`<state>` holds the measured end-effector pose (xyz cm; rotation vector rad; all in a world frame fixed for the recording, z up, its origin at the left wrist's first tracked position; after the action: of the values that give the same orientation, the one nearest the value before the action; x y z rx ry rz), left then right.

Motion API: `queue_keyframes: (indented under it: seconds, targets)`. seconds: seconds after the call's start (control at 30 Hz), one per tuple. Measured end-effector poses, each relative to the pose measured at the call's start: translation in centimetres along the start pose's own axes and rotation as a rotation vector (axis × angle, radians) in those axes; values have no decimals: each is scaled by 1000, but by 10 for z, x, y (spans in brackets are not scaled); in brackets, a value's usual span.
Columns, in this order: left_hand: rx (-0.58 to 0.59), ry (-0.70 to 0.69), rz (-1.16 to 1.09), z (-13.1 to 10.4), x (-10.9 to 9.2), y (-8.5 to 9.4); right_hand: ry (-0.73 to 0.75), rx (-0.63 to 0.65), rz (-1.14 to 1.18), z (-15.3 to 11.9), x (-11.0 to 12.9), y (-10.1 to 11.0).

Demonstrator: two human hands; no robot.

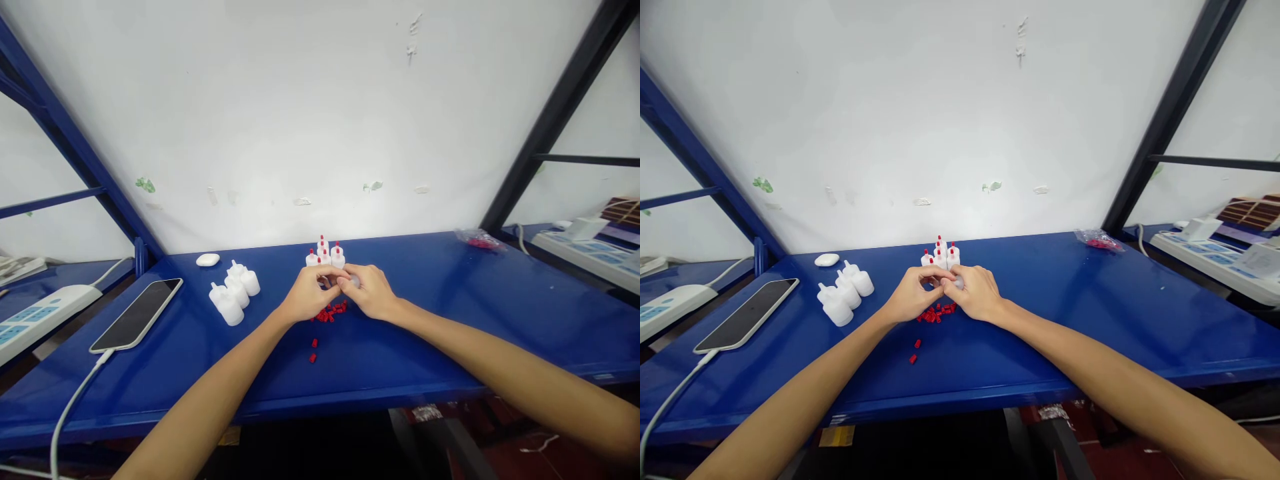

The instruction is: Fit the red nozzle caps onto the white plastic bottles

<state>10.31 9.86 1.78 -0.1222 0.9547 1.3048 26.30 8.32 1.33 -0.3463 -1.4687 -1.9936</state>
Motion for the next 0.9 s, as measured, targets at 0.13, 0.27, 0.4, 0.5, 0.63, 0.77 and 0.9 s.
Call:
queue_keyframes:
  seconds: [0.13, 0.27, 0.4, 0.5, 0.63, 0.77, 0.9]
  targets:
    - [31, -12, 23, -1, 1, 0, -1, 15, 3, 1, 0, -2]
    - [44, -24, 46, -1, 3, -1, -5, 25, 18, 2, -1, -5]
    - [28, -11, 87, 0, 6, 2, -23, 9, 4, 5, -6, -6]
    - [6, 40, 131, 1, 7, 9, -33, 13, 10, 9, -11, -3]
    - [112, 38, 402, 1, 7, 20, -121, -36, 69, 15, -18, 2]
    - [364, -9, 776, -2, 14, 22, -144, -14, 74, 17, -20, 0]
    - [357, 28, 920, -3, 22, 22, -103, 10, 62, 17, -18, -5]
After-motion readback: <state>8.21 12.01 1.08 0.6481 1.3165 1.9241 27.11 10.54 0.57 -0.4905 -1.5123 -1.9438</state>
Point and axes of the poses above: each hand's wrist, its own z-axis towards the middle knuckle, its own y-axis out of the back of the hand, x = y × z, the point moved 2 cm from there along z, towards the middle knuckle, and after that the axes turned 10 degrees about -y, right-handed, at the moved point
